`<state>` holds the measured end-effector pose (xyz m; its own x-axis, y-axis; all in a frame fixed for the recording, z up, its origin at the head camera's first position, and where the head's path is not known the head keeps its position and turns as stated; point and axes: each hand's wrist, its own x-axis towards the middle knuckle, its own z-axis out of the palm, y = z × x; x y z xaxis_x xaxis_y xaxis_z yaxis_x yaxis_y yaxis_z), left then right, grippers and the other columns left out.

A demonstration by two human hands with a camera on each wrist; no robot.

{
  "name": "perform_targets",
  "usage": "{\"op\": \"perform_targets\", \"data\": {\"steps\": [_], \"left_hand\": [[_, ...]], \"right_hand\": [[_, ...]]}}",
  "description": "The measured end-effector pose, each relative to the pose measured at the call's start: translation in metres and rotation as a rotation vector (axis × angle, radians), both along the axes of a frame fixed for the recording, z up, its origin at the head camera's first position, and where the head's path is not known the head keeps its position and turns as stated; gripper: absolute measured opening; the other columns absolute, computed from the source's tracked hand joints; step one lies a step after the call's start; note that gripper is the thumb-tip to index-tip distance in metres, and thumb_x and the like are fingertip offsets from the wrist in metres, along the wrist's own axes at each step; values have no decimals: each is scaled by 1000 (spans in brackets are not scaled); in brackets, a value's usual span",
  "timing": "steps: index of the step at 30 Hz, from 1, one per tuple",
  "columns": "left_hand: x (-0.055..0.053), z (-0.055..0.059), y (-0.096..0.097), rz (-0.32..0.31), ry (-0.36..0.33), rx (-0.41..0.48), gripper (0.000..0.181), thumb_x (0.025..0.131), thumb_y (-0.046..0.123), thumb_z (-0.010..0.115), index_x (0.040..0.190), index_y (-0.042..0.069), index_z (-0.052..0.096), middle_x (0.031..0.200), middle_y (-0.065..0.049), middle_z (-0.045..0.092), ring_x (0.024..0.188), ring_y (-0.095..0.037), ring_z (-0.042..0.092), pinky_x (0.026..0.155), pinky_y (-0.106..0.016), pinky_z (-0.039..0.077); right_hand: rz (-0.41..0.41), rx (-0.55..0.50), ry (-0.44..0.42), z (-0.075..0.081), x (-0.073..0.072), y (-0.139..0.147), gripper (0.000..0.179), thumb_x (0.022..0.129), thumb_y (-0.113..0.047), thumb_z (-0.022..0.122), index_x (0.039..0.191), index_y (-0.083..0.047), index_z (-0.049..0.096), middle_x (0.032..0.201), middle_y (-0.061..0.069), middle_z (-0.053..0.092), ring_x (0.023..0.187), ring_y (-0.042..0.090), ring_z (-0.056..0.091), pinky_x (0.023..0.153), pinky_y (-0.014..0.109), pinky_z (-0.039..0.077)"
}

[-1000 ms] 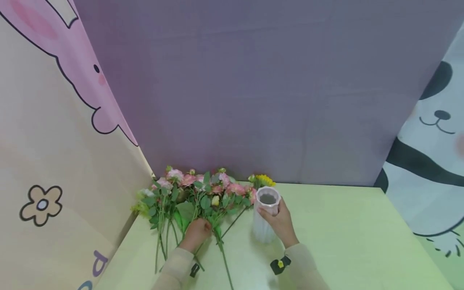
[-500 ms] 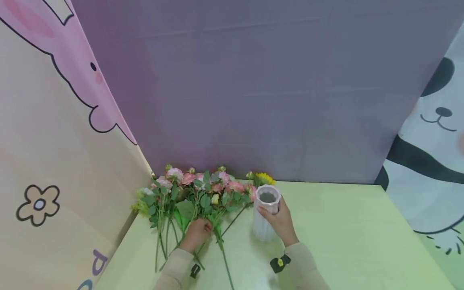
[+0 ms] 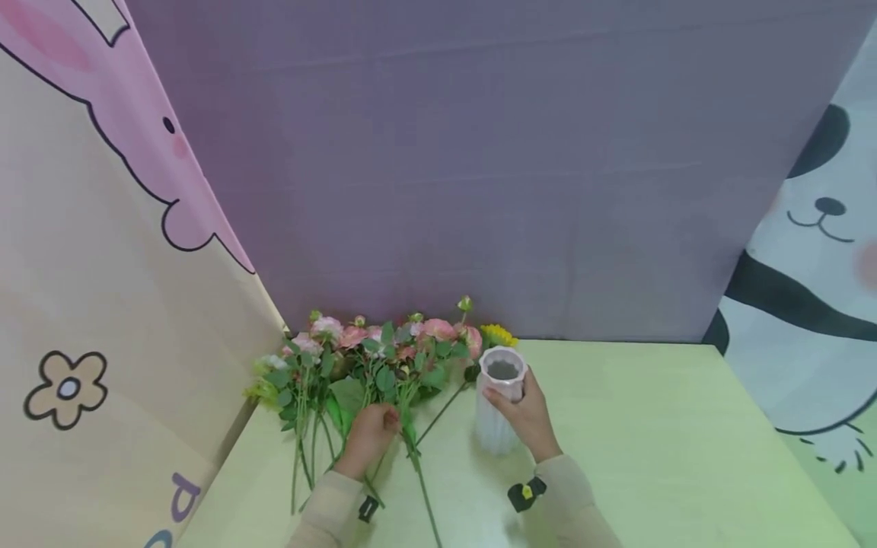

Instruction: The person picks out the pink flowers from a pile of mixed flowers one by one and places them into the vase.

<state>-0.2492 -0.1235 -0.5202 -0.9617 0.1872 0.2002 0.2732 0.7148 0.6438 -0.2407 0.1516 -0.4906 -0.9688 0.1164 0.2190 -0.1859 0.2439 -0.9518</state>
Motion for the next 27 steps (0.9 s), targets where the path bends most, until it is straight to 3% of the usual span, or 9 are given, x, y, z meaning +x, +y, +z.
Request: {"op": "perform_targets", "data": {"steps": [9, 15, 20, 23, 27], "left_hand": [[6, 18, 7, 44, 49, 130, 13, 83, 3, 68, 95, -3, 66, 84, -8, 67, 75, -20, 62, 65, -30, 53], [13, 30, 11, 64, 120, 190, 14, 81, 4, 71, 93, -1, 67, 83, -8, 68, 74, -19, 62, 64, -27, 53], [17, 40, 15, 46, 195, 201, 14, 81, 7, 72, 93, 1, 67, 82, -7, 69, 72, -18, 62, 62, -25, 51], [22, 47, 18, 46, 195, 211, 16, 82, 9, 72, 94, 1, 67, 82, -5, 68, 73, -16, 62, 62, -25, 50], [29, 59, 25, 39, 200, 241, 16, 81, 9, 73, 95, 2, 68, 85, -5, 69, 75, -16, 63, 65, -27, 52]], "right_hand": [[5, -11, 11, 1, -1, 0, 79, 78, -21, 77, 142, -7, 33, 137, 17, 47, 126, 33, 44, 102, 53, 37], [41, -57, 40, -2, 6, 5, 89, 79, -13, 76, 148, -12, 20, 147, 14, 34, 134, 33, 31, 109, 55, 25], [-89, -106, 177, -2, 19, 11, 92, 78, -5, 75, 149, -16, 19, 150, 8, 29, 136, 26, 26, 113, 51, 18], [-179, -192, 295, 0, 29, 13, 86, 76, 5, 73, 146, -9, 24, 143, 9, 36, 129, 23, 33, 112, 40, 26], [-251, -332, 488, 6, 38, 13, 62, 78, 15, 66, 132, 8, 37, 126, 11, 49, 118, 23, 44, 102, 28, 37]]}}
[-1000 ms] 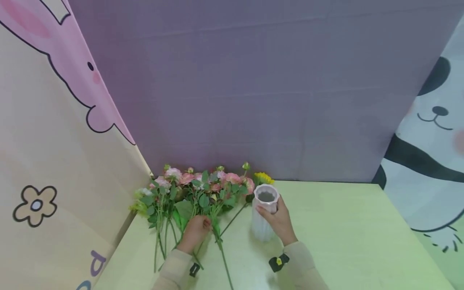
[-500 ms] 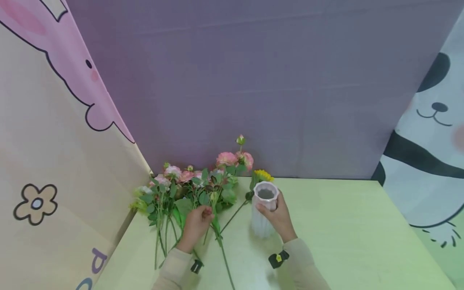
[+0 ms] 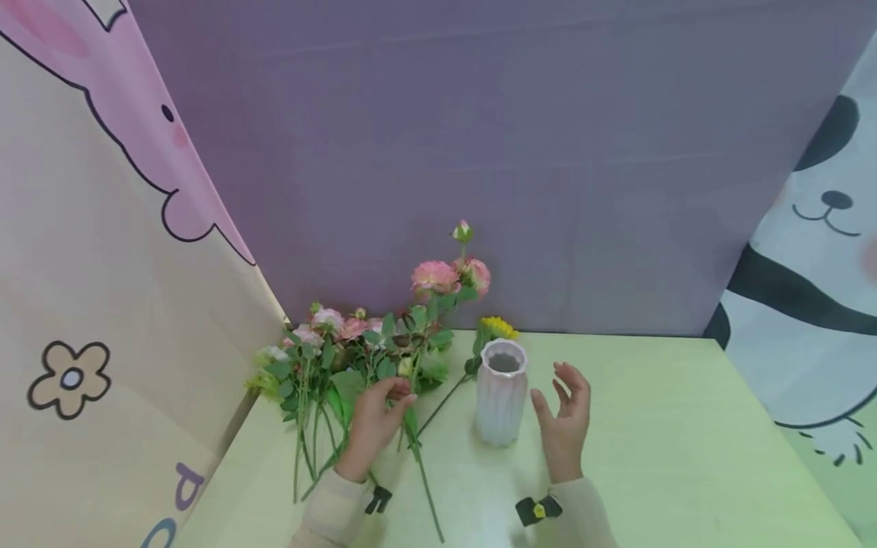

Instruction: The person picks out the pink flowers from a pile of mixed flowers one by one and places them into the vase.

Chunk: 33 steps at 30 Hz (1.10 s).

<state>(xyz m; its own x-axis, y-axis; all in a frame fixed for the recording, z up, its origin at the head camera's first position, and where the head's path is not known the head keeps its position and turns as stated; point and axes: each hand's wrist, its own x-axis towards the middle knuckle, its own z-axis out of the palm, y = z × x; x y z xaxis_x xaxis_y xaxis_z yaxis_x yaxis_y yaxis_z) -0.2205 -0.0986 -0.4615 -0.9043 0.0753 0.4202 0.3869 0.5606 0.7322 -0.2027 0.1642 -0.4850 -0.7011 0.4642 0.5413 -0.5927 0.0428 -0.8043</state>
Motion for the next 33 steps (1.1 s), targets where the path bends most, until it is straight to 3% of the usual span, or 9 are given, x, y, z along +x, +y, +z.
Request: {"op": "perform_targets", "data": {"steps": [3, 6, 13, 19, 28, 33], "left_hand": [[6, 7, 6, -21, 14, 32, 16, 81, 7, 73, 95, 1, 68, 86, -6, 69, 77, -18, 64, 68, -32, 53], [11, 14, 14, -29, 28, 51, 14, 81, 7, 73, 94, 2, 68, 86, -6, 69, 77, -18, 63, 68, -33, 53], [25, 22, 31, -78, 28, 88, 14, 80, 8, 73, 92, 4, 68, 85, -6, 68, 76, -19, 63, 56, -21, 51], [31, 21, 47, -124, 40, 117, 13, 81, 6, 73, 93, 5, 68, 87, -6, 68, 77, -19, 64, 58, -20, 53], [39, 24, 72, -176, 4, 147, 12, 81, 8, 73, 92, 9, 68, 87, -3, 69, 75, -13, 64, 58, -19, 52], [44, 22, 77, -188, -35, 159, 11, 81, 7, 73, 91, 9, 68, 86, -3, 69, 75, -12, 64, 58, -18, 52]], "right_hand": [[-3, -94, 119, 4, 6, -2, 43, 79, 19, 60, 119, 14, 44, 113, 9, 56, 108, 20, 52, 95, 25, 43], [39, -149, 179, 10, 11, -4, 32, 81, 20, 57, 111, 15, 49, 104, 8, 59, 99, 18, 57, 89, 22, 47], [77, -45, 65, 22, 26, -10, 15, 85, 12, 59, 99, 14, 59, 89, -2, 69, 83, 8, 65, 75, 15, 52], [215, 69, -47, 32, 34, -20, 17, 87, 8, 60, 102, 15, 59, 92, -4, 70, 84, 9, 67, 76, 22, 54], [265, 118, -150, 47, 33, -35, 24, 86, 1, 65, 110, 6, 62, 102, 16, 67, 91, 12, 65, 80, 23, 54], [287, 104, -207, 53, 29, -38, 25, 84, -1, 68, 109, 4, 63, 102, 14, 67, 92, 14, 64, 81, 25, 53]]}}
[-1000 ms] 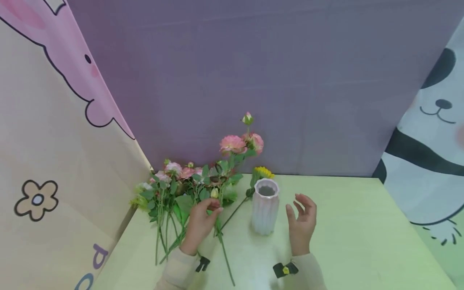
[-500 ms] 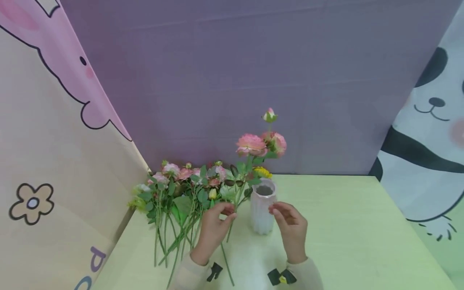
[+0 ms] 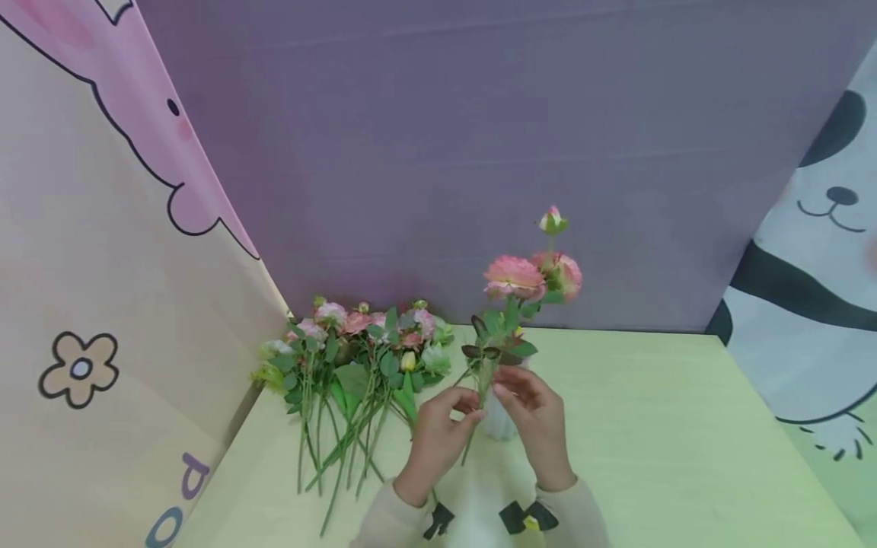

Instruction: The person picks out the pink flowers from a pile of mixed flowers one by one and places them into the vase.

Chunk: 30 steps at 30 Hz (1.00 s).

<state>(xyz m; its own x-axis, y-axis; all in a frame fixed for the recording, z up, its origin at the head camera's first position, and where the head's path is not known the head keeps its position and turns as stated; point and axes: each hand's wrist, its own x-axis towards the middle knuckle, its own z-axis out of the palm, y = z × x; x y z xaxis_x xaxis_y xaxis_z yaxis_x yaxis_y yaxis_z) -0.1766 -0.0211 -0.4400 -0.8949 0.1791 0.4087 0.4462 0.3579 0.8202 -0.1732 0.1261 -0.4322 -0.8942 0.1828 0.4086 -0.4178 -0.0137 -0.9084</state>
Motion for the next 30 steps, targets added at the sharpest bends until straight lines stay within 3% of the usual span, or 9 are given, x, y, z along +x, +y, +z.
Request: {"op": "perform_targets", "data": {"steps": [6, 14, 30], "left_hand": [[1, 0, 3, -23, -2, 23, 11, 81, 6, 72, 91, 7, 68, 86, -3, 68, 75, -12, 64, 58, -16, 52], [3, 1, 6, -12, -7, 12, 12, 80, 5, 73, 91, 8, 68, 88, -2, 68, 75, -12, 63, 58, -16, 52], [3, 9, 10, -22, 51, -2, 12, 80, 5, 73, 91, 7, 67, 89, -3, 68, 74, -11, 63, 58, -15, 51]], "right_hand": [[5, -4, -82, 7, -4, 0, 27, 82, -4, 71, 107, 2, 62, 96, 6, 66, 89, 15, 64, 78, 27, 55], [34, -34, -153, 12, -4, 0, 26, 81, -1, 71, 104, 7, 60, 92, 4, 65, 83, 14, 63, 74, 27, 56], [-11, -37, -178, 23, -6, 3, 23, 80, -1, 73, 98, 7, 62, 86, 3, 65, 76, 15, 64, 70, 31, 57]]}}
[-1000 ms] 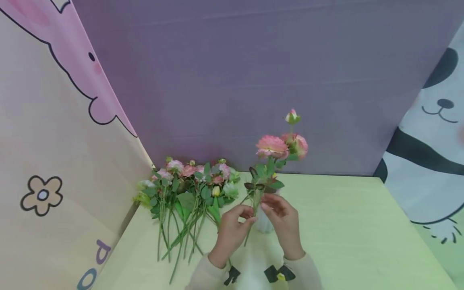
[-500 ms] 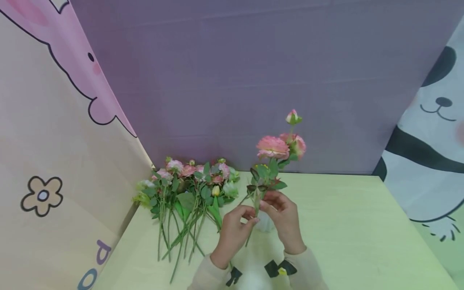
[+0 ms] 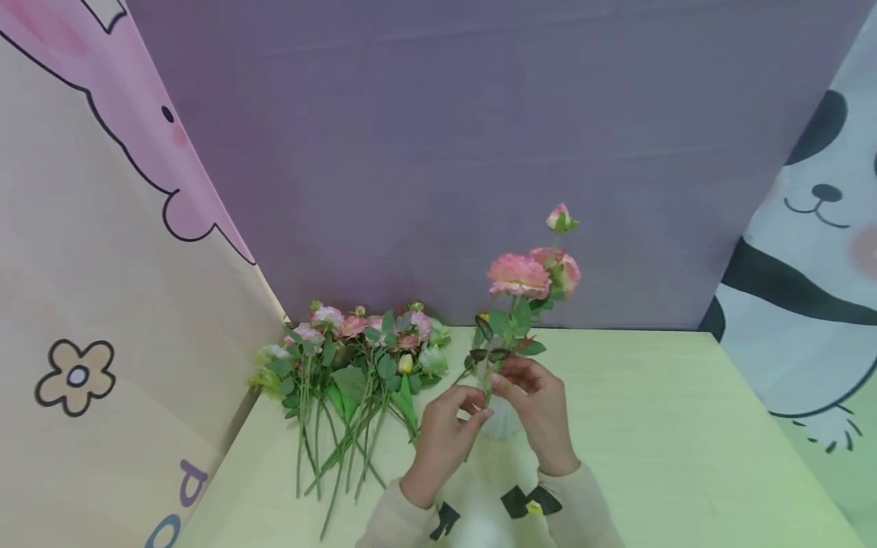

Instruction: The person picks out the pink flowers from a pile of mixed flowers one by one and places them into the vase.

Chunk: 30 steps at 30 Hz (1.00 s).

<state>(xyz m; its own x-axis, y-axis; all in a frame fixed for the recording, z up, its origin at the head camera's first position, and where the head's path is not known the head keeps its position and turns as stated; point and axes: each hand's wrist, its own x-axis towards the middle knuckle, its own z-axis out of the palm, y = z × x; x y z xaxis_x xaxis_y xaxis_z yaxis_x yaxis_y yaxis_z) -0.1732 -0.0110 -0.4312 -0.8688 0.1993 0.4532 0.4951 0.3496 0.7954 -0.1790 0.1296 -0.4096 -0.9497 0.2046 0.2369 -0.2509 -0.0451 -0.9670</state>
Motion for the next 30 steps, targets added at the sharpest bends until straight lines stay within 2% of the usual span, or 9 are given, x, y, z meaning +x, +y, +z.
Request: {"op": "perform_targets", "data": {"steps": [9, 17, 21, 24, 30], "left_hand": [[2, -2, -2, 17, 3, 6, 13, 80, 6, 73, 91, 7, 68, 90, -3, 68, 74, -11, 64, 58, -15, 51], [4, -5, -3, 24, 10, 28, 10, 82, 8, 72, 91, 6, 68, 90, -3, 68, 73, -11, 64, 59, -14, 52], [7, -3, -6, 34, 57, -23, 12, 83, 7, 72, 94, 7, 68, 90, -3, 68, 73, -11, 65, 60, -12, 51], [7, 0, -9, 43, 100, -55, 15, 82, 6, 72, 96, 8, 69, 92, -2, 68, 74, -10, 65, 60, -11, 51], [4, -1, -17, 83, 78, -88, 18, 86, 9, 68, 103, 9, 69, 92, -2, 70, 73, -9, 65, 59, -15, 52]], "right_hand": [[-8, 4, 14, 1, 0, -2, 18, 79, 1, 72, 92, 9, 63, 85, 7, 66, 74, 15, 65, 67, 31, 57], [-7, 33, 18, 1, 1, -4, 20, 81, -3, 72, 94, 9, 64, 86, 6, 66, 76, 15, 65, 67, 31, 57], [-36, 86, 49, 2, 1, -5, 18, 80, -6, 74, 92, 6, 66, 87, 9, 66, 78, 14, 65, 67, 30, 57], [-42, 97, 94, 4, 0, -3, 18, 80, -6, 74, 92, 6, 66, 86, 7, 67, 79, 14, 66, 67, 31, 58], [-62, 90, 96, 11, -4, 7, 18, 81, -1, 71, 94, 8, 64, 84, -1, 66, 78, 12, 66, 67, 29, 57]]}}
